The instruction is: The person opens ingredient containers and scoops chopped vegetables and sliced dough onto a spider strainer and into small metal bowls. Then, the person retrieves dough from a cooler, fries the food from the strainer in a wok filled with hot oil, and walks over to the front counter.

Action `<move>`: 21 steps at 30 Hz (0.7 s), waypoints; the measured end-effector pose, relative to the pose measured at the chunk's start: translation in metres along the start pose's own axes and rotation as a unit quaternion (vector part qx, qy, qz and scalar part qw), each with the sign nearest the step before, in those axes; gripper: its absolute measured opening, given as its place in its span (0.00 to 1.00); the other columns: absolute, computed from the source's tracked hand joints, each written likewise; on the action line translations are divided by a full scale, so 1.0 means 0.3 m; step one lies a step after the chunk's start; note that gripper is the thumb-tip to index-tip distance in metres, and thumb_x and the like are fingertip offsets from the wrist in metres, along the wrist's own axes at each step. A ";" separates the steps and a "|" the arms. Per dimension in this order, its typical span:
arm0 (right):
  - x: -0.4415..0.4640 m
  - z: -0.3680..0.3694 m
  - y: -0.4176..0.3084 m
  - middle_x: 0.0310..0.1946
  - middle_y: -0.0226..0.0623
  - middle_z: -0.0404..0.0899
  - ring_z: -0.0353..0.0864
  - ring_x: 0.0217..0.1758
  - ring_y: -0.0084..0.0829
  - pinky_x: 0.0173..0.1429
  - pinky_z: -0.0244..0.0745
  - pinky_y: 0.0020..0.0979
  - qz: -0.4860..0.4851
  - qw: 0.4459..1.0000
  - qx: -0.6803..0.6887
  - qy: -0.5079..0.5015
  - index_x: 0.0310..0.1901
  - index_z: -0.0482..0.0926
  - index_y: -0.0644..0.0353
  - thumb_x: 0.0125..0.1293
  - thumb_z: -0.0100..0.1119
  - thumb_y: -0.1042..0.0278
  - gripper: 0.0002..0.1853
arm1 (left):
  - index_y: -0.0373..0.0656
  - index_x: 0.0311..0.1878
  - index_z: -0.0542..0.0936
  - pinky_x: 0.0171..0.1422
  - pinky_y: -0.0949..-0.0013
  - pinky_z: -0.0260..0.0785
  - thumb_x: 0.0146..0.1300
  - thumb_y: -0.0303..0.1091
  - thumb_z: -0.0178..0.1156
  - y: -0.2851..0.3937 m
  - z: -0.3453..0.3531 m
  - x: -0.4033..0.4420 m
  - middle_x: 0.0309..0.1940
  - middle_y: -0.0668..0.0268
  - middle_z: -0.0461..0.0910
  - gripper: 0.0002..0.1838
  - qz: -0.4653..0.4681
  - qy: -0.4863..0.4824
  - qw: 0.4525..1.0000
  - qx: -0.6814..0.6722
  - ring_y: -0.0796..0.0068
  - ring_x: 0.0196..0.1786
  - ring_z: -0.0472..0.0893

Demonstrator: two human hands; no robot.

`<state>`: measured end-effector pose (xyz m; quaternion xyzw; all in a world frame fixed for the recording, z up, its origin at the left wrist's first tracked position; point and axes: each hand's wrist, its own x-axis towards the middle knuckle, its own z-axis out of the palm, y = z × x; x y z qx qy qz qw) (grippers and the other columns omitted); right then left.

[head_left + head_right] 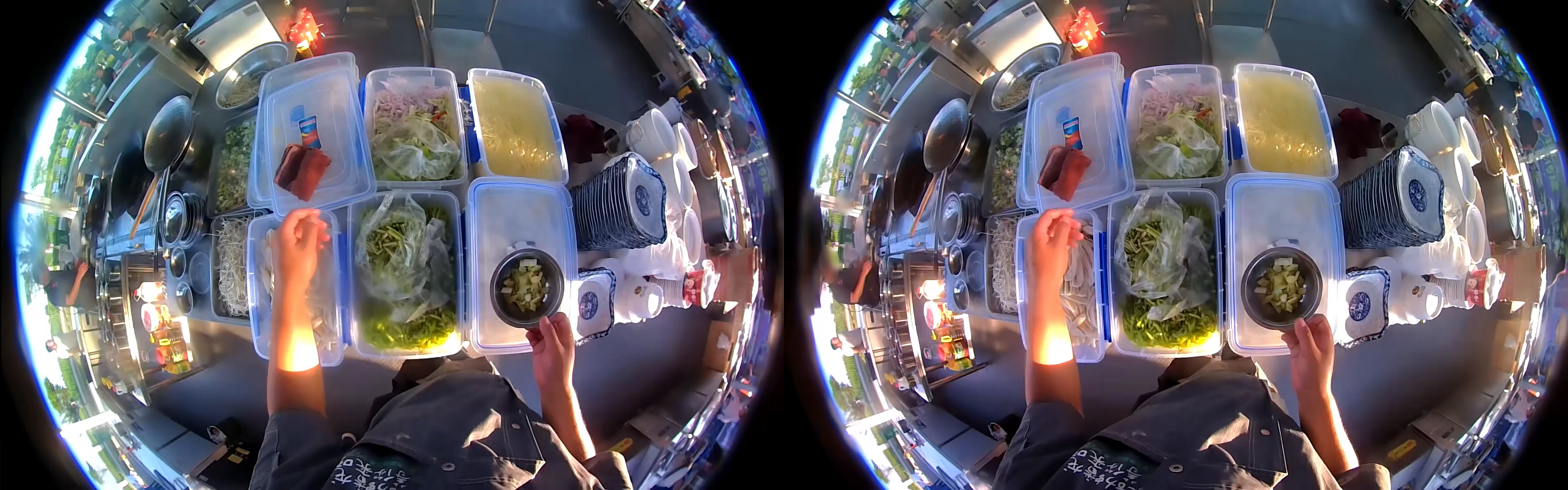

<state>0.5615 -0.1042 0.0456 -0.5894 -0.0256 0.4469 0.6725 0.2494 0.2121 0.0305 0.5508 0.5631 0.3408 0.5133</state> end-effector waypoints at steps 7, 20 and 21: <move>0.013 -0.005 0.005 0.35 0.29 0.78 0.81 0.40 0.24 0.44 0.78 0.26 0.005 1.000 0.017 -0.009 0.38 0.71 0.56 0.71 0.56 0.72 0.04 | 0.33 0.52 0.78 0.57 0.61 0.71 0.61 0.36 0.63 -0.153 0.307 -0.111 0.43 0.51 0.81 0.20 0.247 -0.116 0.899 0.343 0.53 0.51 0.80; 0.016 -0.004 0.020 0.34 0.26 0.77 0.77 0.35 0.21 0.44 0.75 0.24 0.027 0.999 0.014 -0.022 0.39 0.71 0.53 0.71 0.57 0.70 0.04 | 0.50 0.70 0.66 0.68 0.53 0.65 0.51 0.38 0.68 -0.171 0.318 -0.046 0.67 0.43 0.60 0.40 0.196 -0.286 0.776 0.526 0.40 0.67 0.65; 0.018 0.003 0.025 0.34 0.26 0.77 0.77 0.35 0.21 0.44 0.75 0.24 0.025 0.999 0.014 -0.020 0.39 0.71 0.53 0.71 0.57 0.70 0.04 | 0.50 0.70 0.66 0.68 0.53 0.65 0.51 0.38 0.68 -0.165 0.328 -0.049 0.67 0.43 0.60 0.40 0.197 -0.288 0.776 0.525 0.40 0.67 0.65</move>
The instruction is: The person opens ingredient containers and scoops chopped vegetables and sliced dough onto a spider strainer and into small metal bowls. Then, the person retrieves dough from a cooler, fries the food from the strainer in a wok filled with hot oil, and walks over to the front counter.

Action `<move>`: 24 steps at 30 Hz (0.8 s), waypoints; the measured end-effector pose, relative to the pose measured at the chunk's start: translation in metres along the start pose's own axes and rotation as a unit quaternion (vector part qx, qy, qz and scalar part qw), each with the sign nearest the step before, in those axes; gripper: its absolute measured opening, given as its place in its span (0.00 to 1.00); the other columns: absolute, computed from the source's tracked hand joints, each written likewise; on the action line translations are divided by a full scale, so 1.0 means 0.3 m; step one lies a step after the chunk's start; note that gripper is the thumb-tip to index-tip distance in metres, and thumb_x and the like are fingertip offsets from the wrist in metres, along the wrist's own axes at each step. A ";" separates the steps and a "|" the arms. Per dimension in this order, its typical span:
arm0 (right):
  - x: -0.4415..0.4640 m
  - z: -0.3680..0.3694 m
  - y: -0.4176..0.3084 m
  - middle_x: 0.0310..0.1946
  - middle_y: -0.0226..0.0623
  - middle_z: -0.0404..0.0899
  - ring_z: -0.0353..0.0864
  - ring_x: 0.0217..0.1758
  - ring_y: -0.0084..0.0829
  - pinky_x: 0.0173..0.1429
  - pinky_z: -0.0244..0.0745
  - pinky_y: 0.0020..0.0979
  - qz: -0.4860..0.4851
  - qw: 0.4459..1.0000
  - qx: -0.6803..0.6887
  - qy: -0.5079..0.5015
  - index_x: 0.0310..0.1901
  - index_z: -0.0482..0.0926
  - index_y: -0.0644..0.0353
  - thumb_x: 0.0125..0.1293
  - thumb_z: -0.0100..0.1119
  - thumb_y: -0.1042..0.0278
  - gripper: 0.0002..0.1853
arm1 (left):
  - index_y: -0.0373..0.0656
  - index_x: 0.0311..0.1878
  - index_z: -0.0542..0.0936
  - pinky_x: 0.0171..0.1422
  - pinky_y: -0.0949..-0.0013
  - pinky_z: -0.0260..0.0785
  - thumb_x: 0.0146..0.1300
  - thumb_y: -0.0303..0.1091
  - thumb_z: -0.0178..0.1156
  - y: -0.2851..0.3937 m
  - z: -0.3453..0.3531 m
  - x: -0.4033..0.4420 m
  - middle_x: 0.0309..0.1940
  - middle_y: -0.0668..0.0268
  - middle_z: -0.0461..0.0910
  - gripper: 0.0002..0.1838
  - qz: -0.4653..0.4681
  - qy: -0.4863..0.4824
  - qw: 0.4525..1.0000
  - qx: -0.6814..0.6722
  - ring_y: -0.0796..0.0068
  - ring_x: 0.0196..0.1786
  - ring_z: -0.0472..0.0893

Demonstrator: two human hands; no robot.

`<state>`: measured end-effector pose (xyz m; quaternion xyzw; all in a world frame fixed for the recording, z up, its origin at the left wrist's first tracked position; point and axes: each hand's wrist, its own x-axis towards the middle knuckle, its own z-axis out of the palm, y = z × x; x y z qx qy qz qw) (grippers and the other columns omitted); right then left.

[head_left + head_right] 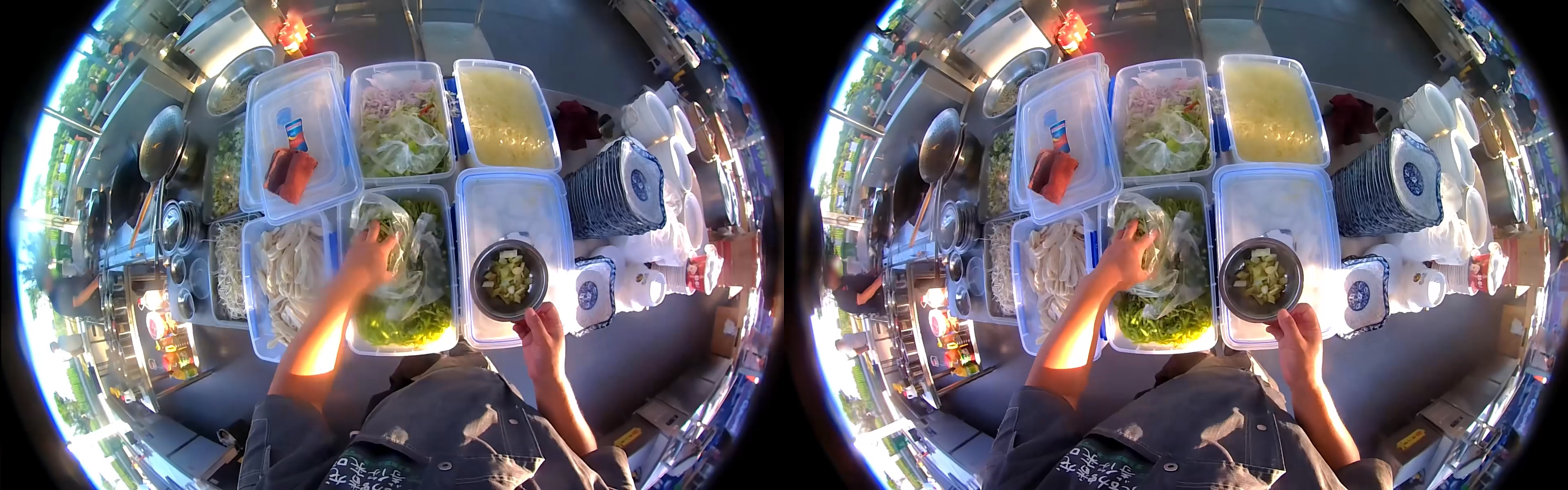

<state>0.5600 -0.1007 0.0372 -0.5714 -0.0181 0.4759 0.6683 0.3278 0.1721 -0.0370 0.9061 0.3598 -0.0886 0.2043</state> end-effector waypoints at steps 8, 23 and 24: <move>0.031 0.063 0.057 0.37 0.30 0.78 0.78 0.38 0.22 0.47 0.75 0.27 0.023 0.998 -0.013 -0.058 0.39 0.70 0.56 0.71 0.56 0.70 0.04 | 0.45 0.64 0.72 0.58 0.52 0.72 0.51 0.30 0.62 0.005 0.082 0.004 0.51 0.41 0.71 0.32 -0.007 0.029 0.997 -0.068 0.44 0.52 0.77; 0.151 0.184 0.205 0.35 0.31 0.78 0.80 0.38 0.23 0.45 0.78 0.28 0.035 0.992 -0.084 -0.084 0.37 0.71 0.57 0.70 0.55 0.74 0.04 | 0.38 0.48 0.80 0.44 0.69 0.75 0.55 0.19 0.63 -0.056 -0.016 0.017 0.43 0.60 0.79 0.16 -0.138 0.093 0.835 -0.524 0.70 0.40 0.81; 0.159 0.198 0.205 0.34 0.32 0.78 0.81 0.38 0.24 0.45 0.78 0.28 0.043 0.990 -0.106 -0.077 0.37 0.71 0.58 0.70 0.55 0.75 0.04 | 0.38 0.48 0.80 0.44 0.69 0.75 0.55 0.19 0.63 -0.050 -0.044 0.005 0.43 0.60 0.79 0.16 -0.138 0.093 0.836 -0.523 0.70 0.40 0.81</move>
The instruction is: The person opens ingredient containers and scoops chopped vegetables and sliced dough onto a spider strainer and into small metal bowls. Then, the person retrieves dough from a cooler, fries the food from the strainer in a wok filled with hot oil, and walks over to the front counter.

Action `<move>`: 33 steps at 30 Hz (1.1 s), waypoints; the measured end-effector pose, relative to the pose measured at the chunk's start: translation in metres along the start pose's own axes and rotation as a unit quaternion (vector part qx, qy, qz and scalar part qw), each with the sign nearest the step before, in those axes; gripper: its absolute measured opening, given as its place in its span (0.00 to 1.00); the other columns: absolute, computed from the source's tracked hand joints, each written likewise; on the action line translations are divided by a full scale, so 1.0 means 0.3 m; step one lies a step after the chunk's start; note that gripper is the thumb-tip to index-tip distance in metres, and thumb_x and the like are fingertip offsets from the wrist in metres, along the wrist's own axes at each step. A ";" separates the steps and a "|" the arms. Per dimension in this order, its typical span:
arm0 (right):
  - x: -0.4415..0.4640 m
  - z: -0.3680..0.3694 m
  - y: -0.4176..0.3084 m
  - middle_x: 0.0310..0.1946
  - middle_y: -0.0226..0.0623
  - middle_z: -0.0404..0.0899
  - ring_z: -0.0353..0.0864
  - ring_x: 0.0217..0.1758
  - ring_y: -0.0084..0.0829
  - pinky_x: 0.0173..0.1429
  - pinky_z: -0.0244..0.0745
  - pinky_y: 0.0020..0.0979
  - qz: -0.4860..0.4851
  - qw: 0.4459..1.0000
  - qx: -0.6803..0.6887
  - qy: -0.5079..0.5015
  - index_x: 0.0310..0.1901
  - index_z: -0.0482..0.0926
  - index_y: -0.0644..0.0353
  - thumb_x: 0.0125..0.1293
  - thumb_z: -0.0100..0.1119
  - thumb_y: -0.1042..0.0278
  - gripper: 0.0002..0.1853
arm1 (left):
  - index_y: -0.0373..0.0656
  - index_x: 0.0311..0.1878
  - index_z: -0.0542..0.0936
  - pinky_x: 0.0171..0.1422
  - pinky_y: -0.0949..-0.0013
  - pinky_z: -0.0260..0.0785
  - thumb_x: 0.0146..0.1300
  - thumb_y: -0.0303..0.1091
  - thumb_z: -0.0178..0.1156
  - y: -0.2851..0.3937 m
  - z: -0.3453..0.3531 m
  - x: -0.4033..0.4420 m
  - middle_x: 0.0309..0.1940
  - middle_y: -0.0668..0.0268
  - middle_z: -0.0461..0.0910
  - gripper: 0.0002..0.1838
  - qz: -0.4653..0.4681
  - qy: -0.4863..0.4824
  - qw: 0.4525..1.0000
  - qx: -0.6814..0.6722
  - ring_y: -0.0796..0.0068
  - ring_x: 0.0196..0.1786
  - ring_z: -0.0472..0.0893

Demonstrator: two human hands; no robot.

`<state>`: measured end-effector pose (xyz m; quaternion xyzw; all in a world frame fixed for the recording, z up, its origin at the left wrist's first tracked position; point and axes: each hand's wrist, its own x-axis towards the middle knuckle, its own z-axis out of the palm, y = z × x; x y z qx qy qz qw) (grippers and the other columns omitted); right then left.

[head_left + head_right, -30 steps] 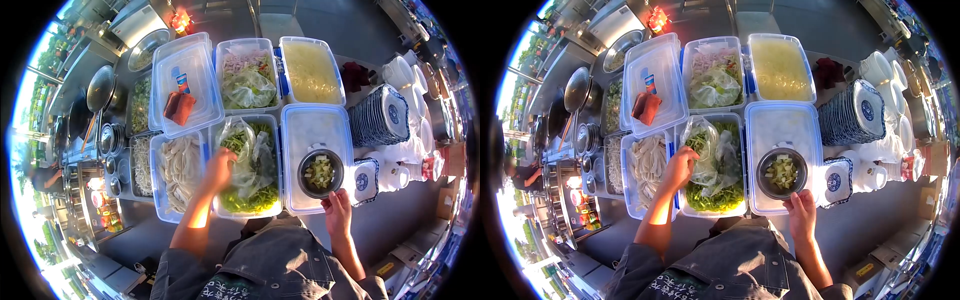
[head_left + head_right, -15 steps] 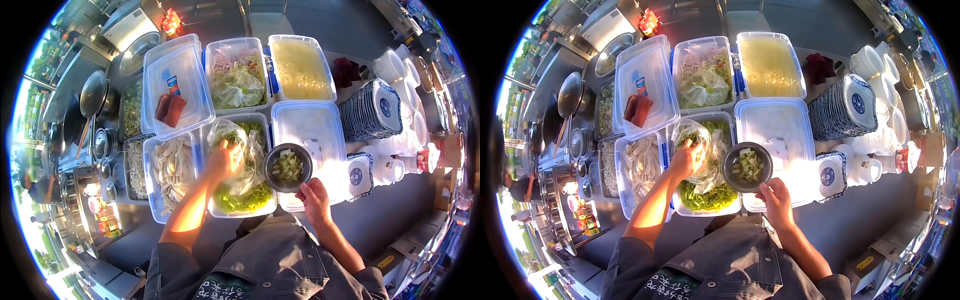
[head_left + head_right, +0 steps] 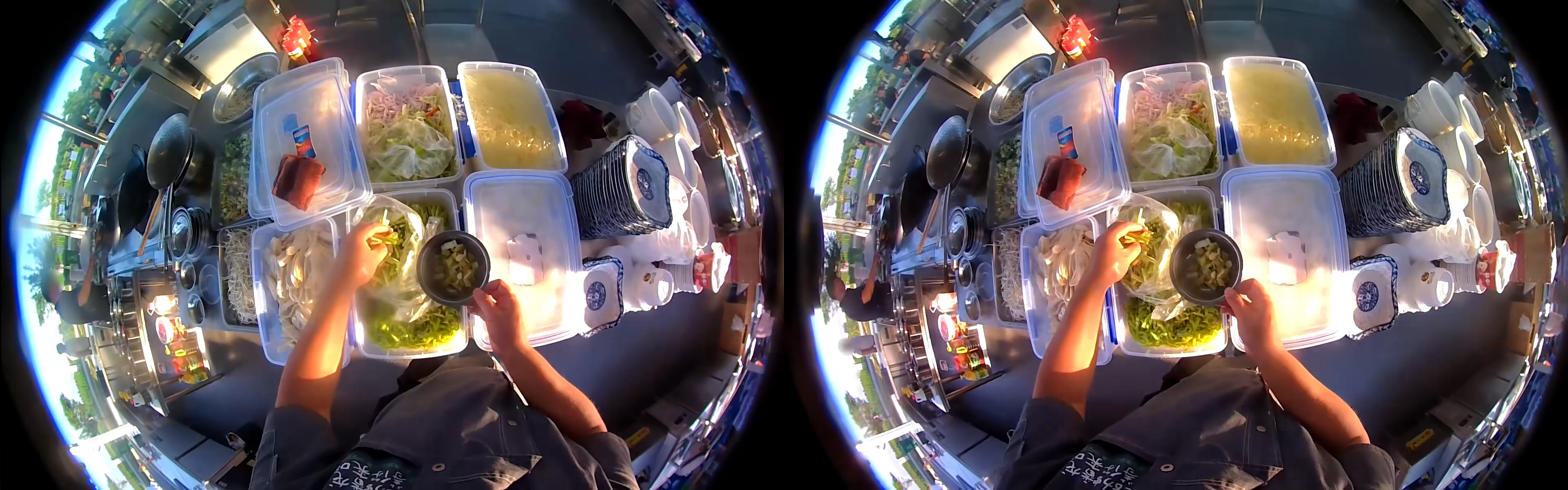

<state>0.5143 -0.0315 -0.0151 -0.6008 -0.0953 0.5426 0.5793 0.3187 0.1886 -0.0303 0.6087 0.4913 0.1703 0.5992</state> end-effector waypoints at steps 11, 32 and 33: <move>0.019 0.100 -0.033 0.34 0.33 0.76 0.79 0.36 0.24 0.44 0.79 0.26 0.014 0.998 -0.060 -0.025 0.36 0.73 0.63 0.69 0.58 0.72 0.06 | 0.40 0.50 0.81 0.52 0.66 0.73 0.56 0.19 0.60 0.280 0.171 -0.236 0.52 0.53 0.77 0.17 0.244 -0.006 0.950 0.194 0.55 0.51 0.81; -0.004 -0.035 0.017 0.35 0.38 0.80 0.82 0.37 0.27 0.44 0.79 0.27 -0.017 1.000 0.016 -0.006 0.40 0.71 0.65 0.70 0.58 0.71 0.07 | 0.39 0.44 0.81 0.45 0.64 0.73 0.59 0.26 0.64 0.199 0.086 -0.176 0.39 0.57 0.79 0.10 0.255 0.072 0.940 0.213 0.59 0.40 0.80; -0.007 -0.033 0.019 0.35 0.38 0.80 0.81 0.37 0.27 0.44 0.79 0.27 -0.020 1.000 0.019 -0.011 0.40 0.71 0.65 0.70 0.57 0.72 0.07 | 0.37 0.43 0.81 0.43 0.65 0.73 0.56 0.23 0.66 0.211 0.109 -0.186 0.35 0.57 0.77 0.11 0.280 0.017 0.924 0.260 0.59 0.37 0.79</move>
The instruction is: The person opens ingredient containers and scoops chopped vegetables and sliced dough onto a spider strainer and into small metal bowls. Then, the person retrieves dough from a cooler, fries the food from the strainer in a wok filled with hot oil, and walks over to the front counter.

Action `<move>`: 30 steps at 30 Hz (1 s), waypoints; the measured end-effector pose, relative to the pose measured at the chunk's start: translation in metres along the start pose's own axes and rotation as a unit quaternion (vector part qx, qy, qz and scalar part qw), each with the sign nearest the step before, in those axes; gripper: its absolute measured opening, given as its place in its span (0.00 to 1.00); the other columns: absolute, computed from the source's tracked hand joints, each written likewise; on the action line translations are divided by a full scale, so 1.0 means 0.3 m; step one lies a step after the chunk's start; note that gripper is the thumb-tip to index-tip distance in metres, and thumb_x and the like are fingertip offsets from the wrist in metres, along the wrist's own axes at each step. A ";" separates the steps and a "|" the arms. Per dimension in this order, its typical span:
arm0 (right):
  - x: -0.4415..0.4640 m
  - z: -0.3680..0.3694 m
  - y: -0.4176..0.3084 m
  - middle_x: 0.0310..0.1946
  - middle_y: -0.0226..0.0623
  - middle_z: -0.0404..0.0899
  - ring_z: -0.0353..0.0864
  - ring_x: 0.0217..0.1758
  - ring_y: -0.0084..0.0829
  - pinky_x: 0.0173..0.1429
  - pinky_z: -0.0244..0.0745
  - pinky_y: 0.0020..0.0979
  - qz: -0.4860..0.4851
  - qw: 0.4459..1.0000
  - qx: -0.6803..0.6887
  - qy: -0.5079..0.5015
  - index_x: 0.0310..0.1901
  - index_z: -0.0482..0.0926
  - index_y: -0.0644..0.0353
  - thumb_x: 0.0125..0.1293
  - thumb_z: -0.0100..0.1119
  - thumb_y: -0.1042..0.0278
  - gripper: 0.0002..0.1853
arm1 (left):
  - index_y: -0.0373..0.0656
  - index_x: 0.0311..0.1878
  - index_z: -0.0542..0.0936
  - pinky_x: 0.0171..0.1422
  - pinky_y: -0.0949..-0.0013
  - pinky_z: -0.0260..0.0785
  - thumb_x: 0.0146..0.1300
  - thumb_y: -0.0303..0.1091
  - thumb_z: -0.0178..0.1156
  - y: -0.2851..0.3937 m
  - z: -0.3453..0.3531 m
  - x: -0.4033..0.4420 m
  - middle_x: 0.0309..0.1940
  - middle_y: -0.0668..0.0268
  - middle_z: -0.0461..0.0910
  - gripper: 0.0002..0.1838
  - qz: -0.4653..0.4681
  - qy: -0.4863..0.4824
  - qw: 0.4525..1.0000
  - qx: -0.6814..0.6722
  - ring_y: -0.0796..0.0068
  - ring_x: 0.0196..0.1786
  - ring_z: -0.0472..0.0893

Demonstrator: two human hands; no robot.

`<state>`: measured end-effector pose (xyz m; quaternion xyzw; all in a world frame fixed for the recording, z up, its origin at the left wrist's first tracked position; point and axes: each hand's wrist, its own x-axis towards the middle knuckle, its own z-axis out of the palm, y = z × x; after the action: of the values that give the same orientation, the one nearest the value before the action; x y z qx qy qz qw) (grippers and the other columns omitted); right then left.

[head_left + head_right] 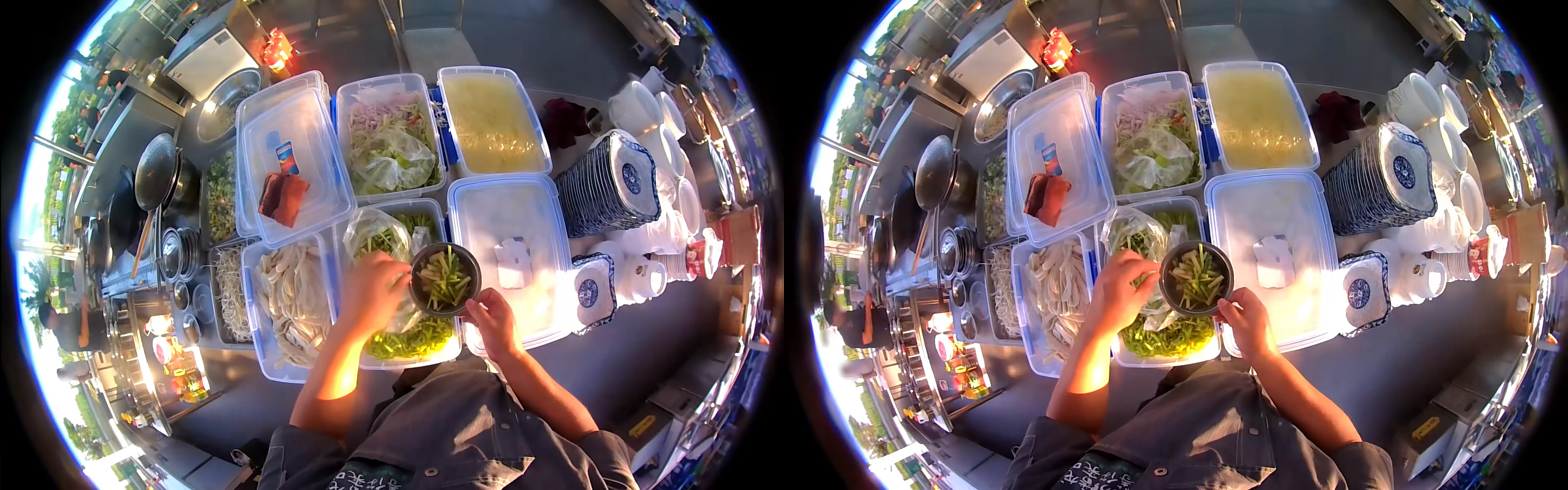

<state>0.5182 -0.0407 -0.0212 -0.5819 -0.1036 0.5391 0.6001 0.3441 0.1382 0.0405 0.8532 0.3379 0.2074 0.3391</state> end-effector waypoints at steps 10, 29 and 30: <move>-0.024 0.027 -0.009 0.35 0.37 0.79 0.81 0.39 0.27 0.47 0.79 0.28 0.004 1.000 0.002 -0.009 0.39 0.72 0.65 0.70 0.57 0.72 0.06 | 0.38 0.37 0.77 0.43 0.61 0.71 0.50 0.25 0.69 0.040 0.040 0.006 0.35 0.61 0.74 0.12 0.053 0.008 0.998 0.028 0.59 0.40 0.77; -0.090 0.089 -0.043 0.40 0.38 0.80 0.82 0.42 0.29 0.50 0.78 0.33 0.035 0.996 -0.041 -0.076 0.42 0.71 0.62 0.71 0.52 0.74 0.03 | 0.38 0.38 0.71 0.28 0.74 0.70 0.71 0.35 0.57 -0.057 0.021 -0.245 0.27 0.67 0.76 0.10 -0.243 -0.049 0.890 -0.382 0.78 0.28 0.80; -0.094 0.096 -0.042 0.40 0.38 0.80 0.83 0.42 0.30 0.50 0.79 0.33 0.026 0.993 -0.066 -0.099 0.44 0.71 0.63 0.72 0.51 0.72 0.04 | 0.39 0.38 0.70 0.28 0.73 0.68 0.70 0.33 0.57 -0.052 0.019 -0.272 0.25 0.68 0.75 0.09 -0.265 -0.028 0.874 -0.406 0.77 0.25 0.79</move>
<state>0.4919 -0.0422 0.0118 -0.5664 -0.1827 0.6013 0.5331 0.2847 0.0856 0.0150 0.5243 0.4276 0.2048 0.7073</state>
